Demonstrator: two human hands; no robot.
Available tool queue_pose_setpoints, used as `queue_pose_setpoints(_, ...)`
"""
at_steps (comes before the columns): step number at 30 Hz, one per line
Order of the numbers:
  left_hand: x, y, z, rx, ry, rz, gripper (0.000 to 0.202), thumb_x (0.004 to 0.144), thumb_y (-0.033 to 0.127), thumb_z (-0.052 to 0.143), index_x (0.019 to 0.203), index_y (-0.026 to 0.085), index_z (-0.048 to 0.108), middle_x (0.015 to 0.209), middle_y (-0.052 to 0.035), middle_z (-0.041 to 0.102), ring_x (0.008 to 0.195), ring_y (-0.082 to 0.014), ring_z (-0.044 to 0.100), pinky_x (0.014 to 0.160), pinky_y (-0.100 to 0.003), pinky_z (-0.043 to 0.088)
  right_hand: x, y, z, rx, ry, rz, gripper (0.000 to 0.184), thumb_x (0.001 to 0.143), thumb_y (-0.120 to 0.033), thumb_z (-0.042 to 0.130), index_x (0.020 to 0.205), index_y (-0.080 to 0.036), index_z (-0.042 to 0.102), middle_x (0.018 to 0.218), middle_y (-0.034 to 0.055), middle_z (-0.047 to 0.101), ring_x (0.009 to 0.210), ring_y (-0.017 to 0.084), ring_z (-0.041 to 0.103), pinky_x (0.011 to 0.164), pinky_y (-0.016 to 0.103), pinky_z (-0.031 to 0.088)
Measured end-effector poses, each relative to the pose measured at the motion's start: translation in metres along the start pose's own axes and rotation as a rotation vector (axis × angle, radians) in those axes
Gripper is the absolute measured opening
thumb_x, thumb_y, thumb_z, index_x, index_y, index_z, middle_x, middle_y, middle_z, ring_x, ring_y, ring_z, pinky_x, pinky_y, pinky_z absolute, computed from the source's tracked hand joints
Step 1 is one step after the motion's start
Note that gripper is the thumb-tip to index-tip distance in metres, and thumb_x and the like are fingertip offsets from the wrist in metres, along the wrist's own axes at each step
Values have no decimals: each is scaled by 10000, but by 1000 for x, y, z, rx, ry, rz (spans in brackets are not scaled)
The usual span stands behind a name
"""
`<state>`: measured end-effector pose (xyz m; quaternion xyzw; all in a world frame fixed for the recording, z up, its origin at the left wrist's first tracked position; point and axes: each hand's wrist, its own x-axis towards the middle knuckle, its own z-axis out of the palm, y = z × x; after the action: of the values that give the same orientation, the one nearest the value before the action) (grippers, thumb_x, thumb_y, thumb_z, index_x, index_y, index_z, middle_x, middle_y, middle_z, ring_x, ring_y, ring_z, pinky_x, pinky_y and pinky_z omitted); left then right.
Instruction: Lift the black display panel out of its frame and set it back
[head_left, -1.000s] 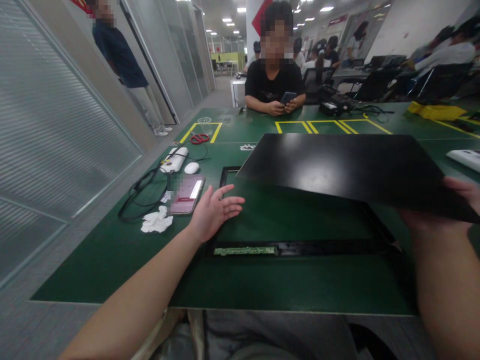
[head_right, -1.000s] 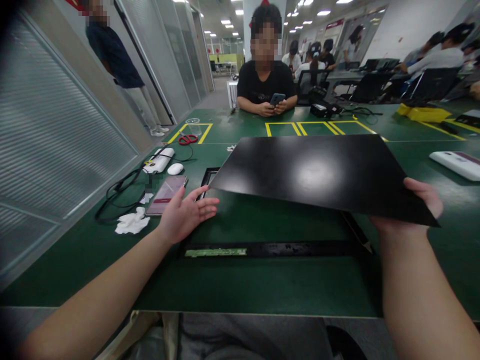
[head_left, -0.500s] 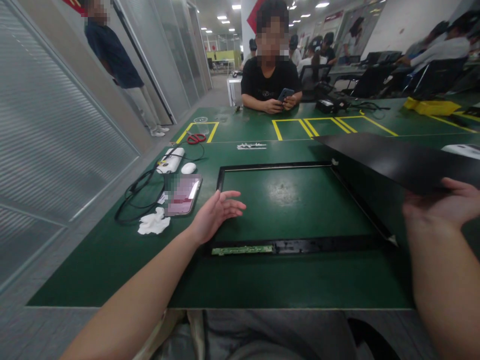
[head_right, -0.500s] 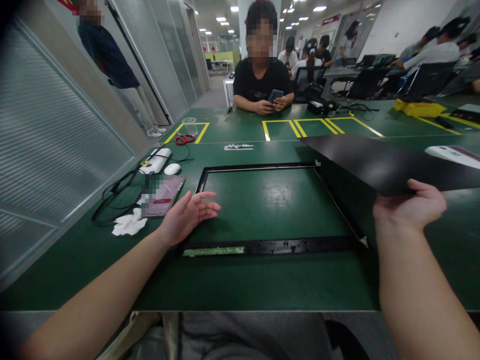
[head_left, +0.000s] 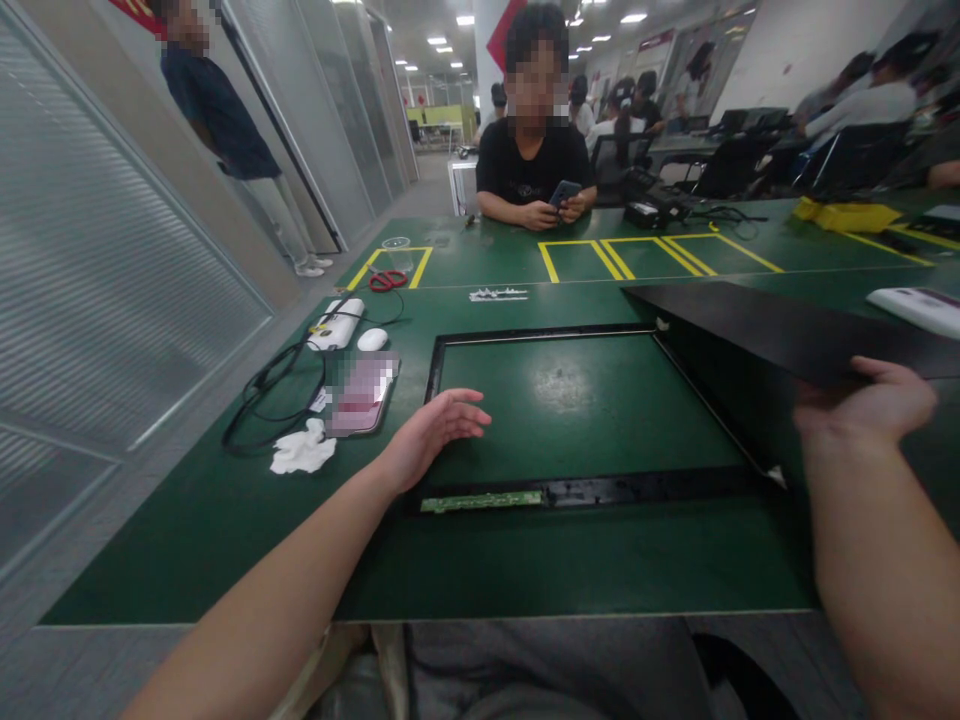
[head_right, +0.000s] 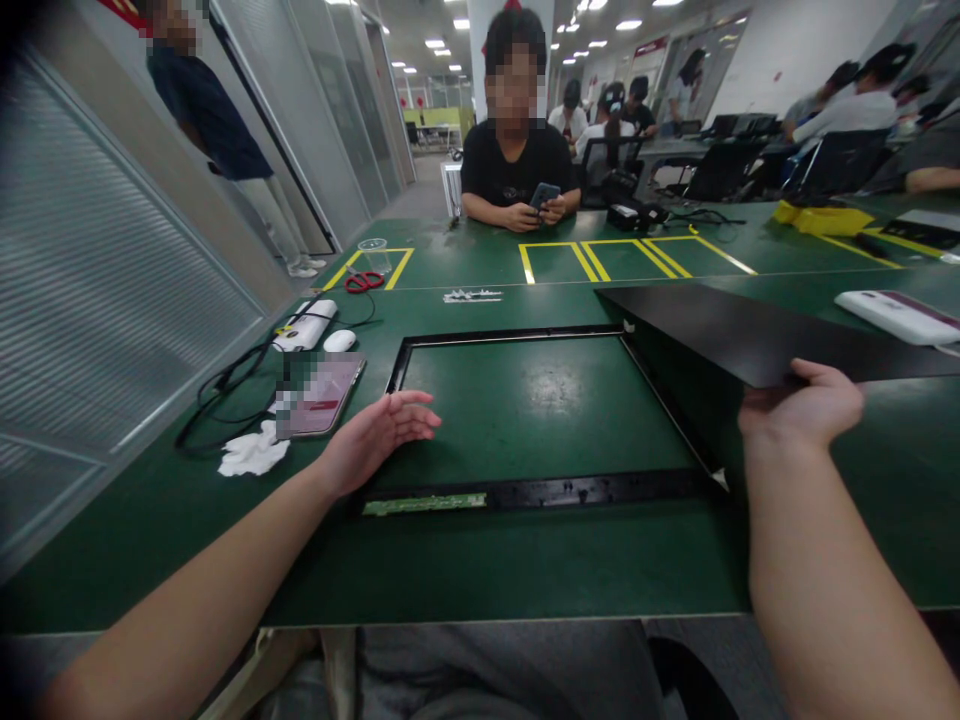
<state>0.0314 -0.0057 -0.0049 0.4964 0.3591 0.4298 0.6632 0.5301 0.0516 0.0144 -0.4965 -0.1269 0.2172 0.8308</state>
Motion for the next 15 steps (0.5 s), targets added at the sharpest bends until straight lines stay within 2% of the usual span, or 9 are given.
queue_pose_setpoints(2, 0, -2, 0, 84, -21, 27, 451, 954, 564, 598, 1172, 176, 671, 1043, -111, 753, 953, -260, 677, 946, -410, 477, -9, -4, 7, 138, 110, 132, 123, 619, -133, 483, 667, -203, 394, 833, 32, 550, 715, 127, 596, 528, 244, 510)
queue_pose_setpoints(6, -8, 1, 4, 420, -163, 101, 485, 929, 523, 675, 1286, 200, 617, 1184, -128, 707, 1093, -290, 654, 1018, -466, 472, -20, -5, 12, 181, 127, 186, 98, 650, -108, 499, 672, -185, 443, 826, 23, 559, 696, 123, 602, 501, 229, 522)
queue_pose_setpoints(8, -14, 5, 9, 678, -240, 216, 595, 896, 485, 736, 1402, 227, 559, 1398, -156, 615, 1286, -331, 573, 1103, -510, 431, -20, -4, 12, 176, 135, 214, 94, 650, -102, 502, 690, -182, 473, 807, 20, 560, 709, 127, 611, 518, 229, 541)
queue_pose_setpoints(10, -19, 9, 16, 887, -366, 341, 752, 817, 474, 826, 1466, 239, 527, 1489, -174, 551, 1393, -366, 488, 1178, -552, 366, -19, -2, 12, 144, 158, 269, 107, 654, -94, 491, 706, -187, 482, 785, 11, 551, 705, 126, 613, 532, 229, 556)
queue_pose_setpoints(12, -23, 11, 24, 995, -512, 389, 818, 796, 474, 856, 1504, 255, 510, 1532, -174, 534, 1419, -371, 472, 1187, -546, 366, -18, 0, 12, 98, 186, 320, 137, 654, -77, 479, 726, -193, 483, 768, -2, 537, 681, 119, 606, 524, 223, 553)
queue_pose_setpoints(15, -25, 10, 32, 1094, -605, 398, 741, 814, 394, 856, 1476, 256, 551, 1488, -152, 600, 1352, -342, 555, 1150, -509, 411, -17, 1, 12, 51, 209, 351, 189, 640, -44, 468, 750, -198, 480, 760, -14, 530, 654, 115, 604, 509, 222, 548)
